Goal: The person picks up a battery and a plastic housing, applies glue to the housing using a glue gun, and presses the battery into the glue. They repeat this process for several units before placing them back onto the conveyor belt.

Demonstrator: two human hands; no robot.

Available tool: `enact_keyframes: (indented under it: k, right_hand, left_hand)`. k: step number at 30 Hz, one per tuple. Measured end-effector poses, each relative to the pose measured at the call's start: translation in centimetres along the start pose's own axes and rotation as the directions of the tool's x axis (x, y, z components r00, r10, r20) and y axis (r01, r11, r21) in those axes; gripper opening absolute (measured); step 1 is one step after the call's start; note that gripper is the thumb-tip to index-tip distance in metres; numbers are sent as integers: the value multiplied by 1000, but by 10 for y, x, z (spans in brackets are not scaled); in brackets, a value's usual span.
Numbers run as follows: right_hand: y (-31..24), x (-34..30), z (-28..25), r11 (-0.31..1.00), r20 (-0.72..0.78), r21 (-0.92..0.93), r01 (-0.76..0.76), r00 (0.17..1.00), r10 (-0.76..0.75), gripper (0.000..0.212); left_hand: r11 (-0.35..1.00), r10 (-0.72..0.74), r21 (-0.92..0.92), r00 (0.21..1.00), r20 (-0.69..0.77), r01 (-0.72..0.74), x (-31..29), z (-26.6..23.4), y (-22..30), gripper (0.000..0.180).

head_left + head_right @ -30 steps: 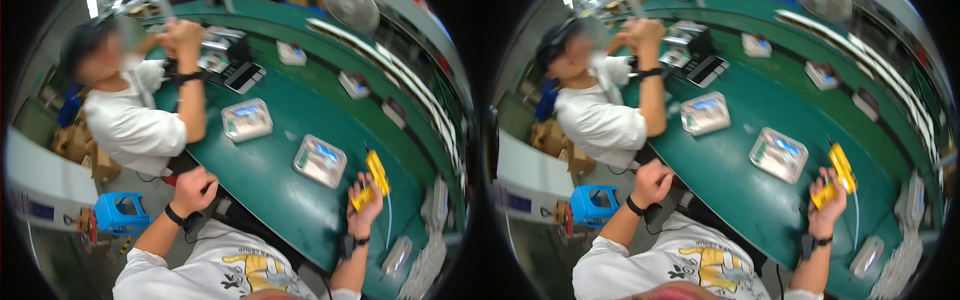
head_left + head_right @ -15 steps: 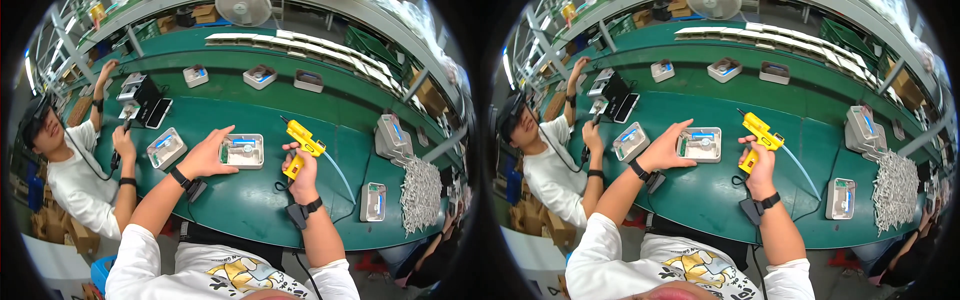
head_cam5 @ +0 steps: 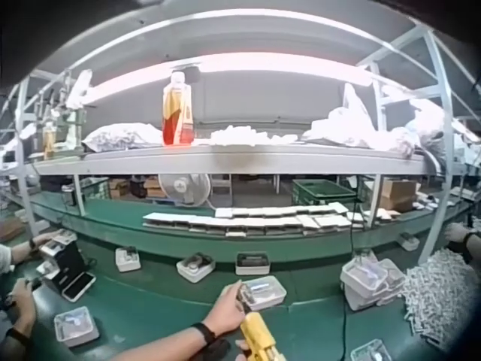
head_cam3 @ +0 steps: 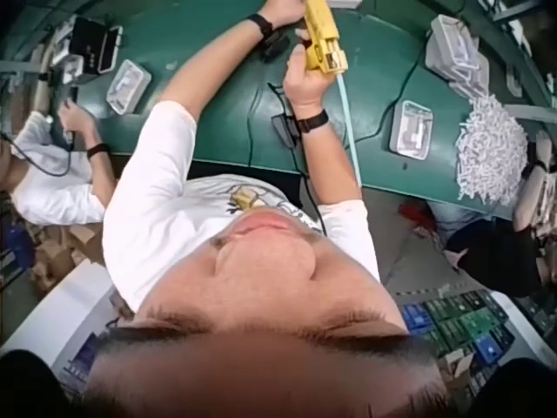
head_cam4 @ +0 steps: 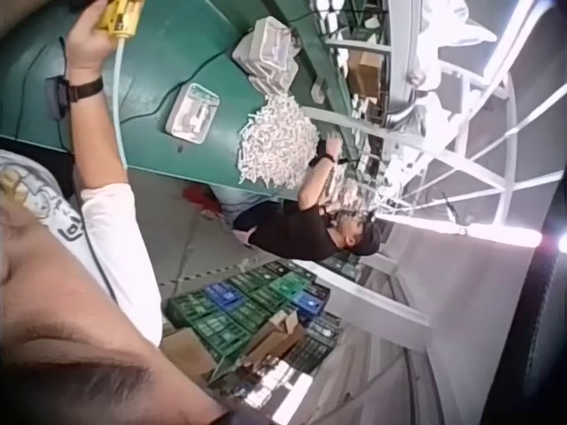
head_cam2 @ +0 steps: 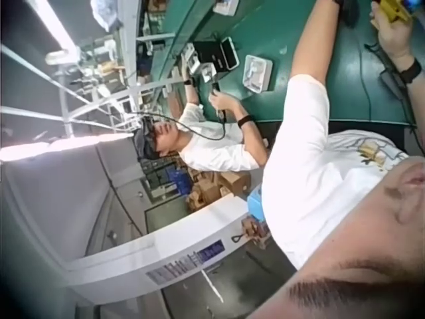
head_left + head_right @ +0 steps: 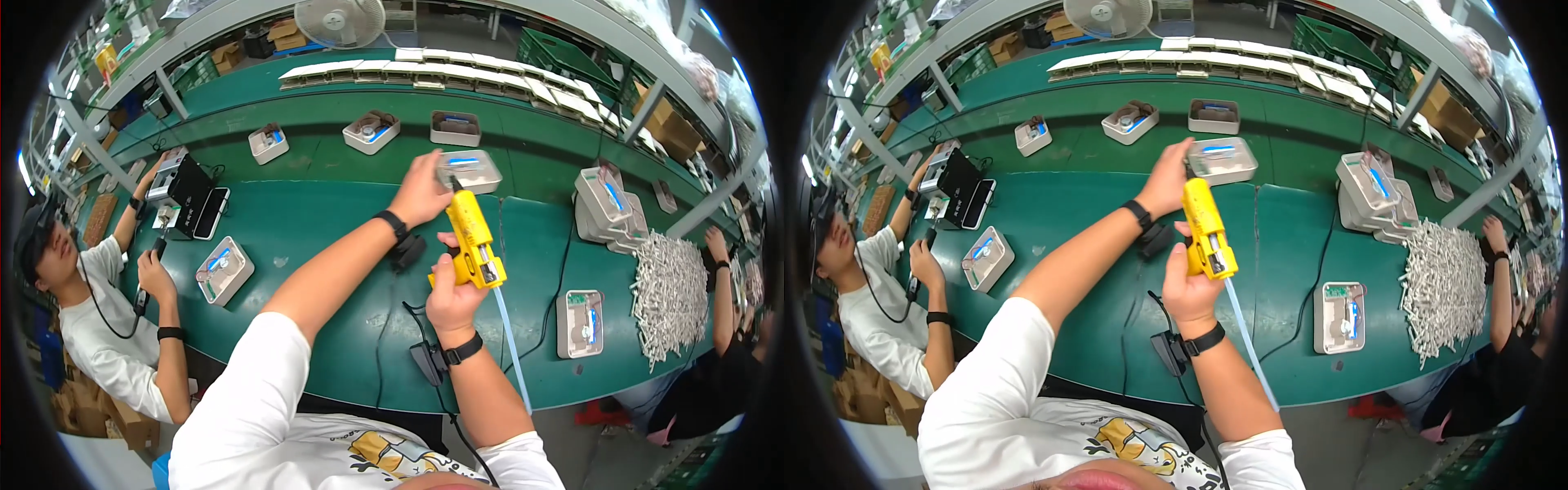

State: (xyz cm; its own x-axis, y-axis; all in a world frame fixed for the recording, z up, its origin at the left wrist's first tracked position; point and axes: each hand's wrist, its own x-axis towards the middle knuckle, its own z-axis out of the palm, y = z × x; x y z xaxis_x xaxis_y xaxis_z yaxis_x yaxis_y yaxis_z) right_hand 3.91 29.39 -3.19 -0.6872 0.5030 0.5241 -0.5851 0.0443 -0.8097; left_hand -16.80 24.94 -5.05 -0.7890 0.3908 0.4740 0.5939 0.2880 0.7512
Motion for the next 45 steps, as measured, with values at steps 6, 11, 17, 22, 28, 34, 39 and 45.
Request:
enact_keyframes:
  k: [6, 11, 17, 22, 28, 34, 39, 45]
  right_hand:
    - [-5, 6, -6, 995, -83, -45, -89, 993, 85, 32]
    - [-1, 7, -5, 992, -144, -66, -111, 984, 101, 30]
    - [3, 8, 8, 990, -120, -22, -136, 984, 133, 29]
    - [-1, 3, -1, 979, -165, -44, -198, 968, 188, 28]
    - [-18, 10, 0, 969, -136, -89, -231, 967, 218, 26]
    - [-14, 8, 6, 969, -116, -90, -230, 969, 219, 26]
    - [-6, 6, -2, 972, -122, -76, -223, 969, 213, 28]
    - [-7, 5, 1, 966, -123, -63, -253, 962, 244, 30]
  left_hand:
    - [964, 193, 196, 980, -51, -179, 51, 35, -5, 69]
    - [671, 130, 741, 987, -97, -15, 96, 30, -30, 49]
    - [459, 230, 878, 973, 28, -134, 121, -1, -68, 33]
    - [519, 153, 824, 973, 170, -226, 94, -46, -37, 30]
    - [599, 92, 793, 993, 76, -116, 104, -68, -62, 37]
    - [586, -230, 686, 900, -370, 431, 104, -65, -47, 77]
    - [550, -700, 612, 713, -34, 569, 125, -92, -49, 106]
    - [685, -545, 551, 837, -47, 477, 105, -103, -58, 104]
